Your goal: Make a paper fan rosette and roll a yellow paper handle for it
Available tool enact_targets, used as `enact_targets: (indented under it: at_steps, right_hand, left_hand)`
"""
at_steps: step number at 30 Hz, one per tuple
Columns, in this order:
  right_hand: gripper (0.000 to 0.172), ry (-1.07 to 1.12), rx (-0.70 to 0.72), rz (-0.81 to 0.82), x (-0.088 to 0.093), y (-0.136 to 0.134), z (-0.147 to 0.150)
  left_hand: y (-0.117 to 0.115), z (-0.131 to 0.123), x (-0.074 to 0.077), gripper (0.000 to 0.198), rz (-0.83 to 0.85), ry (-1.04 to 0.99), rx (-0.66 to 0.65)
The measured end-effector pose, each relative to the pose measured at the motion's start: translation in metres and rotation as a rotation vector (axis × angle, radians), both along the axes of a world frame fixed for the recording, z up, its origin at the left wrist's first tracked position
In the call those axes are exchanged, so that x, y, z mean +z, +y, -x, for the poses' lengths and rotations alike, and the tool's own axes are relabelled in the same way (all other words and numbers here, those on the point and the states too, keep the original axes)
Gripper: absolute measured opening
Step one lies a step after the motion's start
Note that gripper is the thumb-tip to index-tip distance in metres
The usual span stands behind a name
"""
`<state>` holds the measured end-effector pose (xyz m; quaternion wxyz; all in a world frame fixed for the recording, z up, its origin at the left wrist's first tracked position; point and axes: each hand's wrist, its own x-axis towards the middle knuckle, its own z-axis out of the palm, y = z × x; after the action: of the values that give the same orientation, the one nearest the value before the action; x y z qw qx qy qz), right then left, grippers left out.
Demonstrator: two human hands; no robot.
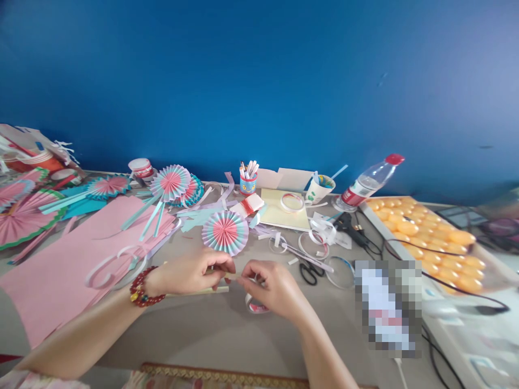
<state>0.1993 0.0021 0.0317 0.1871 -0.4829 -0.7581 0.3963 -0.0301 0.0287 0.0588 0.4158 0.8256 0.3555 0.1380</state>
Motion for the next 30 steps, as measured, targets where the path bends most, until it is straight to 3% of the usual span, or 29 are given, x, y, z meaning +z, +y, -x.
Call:
enact_targets:
  at_steps: [13,23,30]
  right_hand:
    - [0.015,-0.024,-0.007,-0.035,0.0,0.0,0.002]
    - [0.01,-0.026,0.003,-0.097,0.005,-0.002,0.004]
    - [0.01,-0.049,-0.003,-0.192,0.003,-0.002,0.005]
  left_hand:
    - [-0.001,-0.002,-0.004,0.005,-0.016,0.031,0.022]
    - [-0.003,-0.002,-0.007,0.011,-0.126,0.072,0.044]
    - [-0.003,-0.008,-0.013,0.013,-0.11,0.013,0.037]
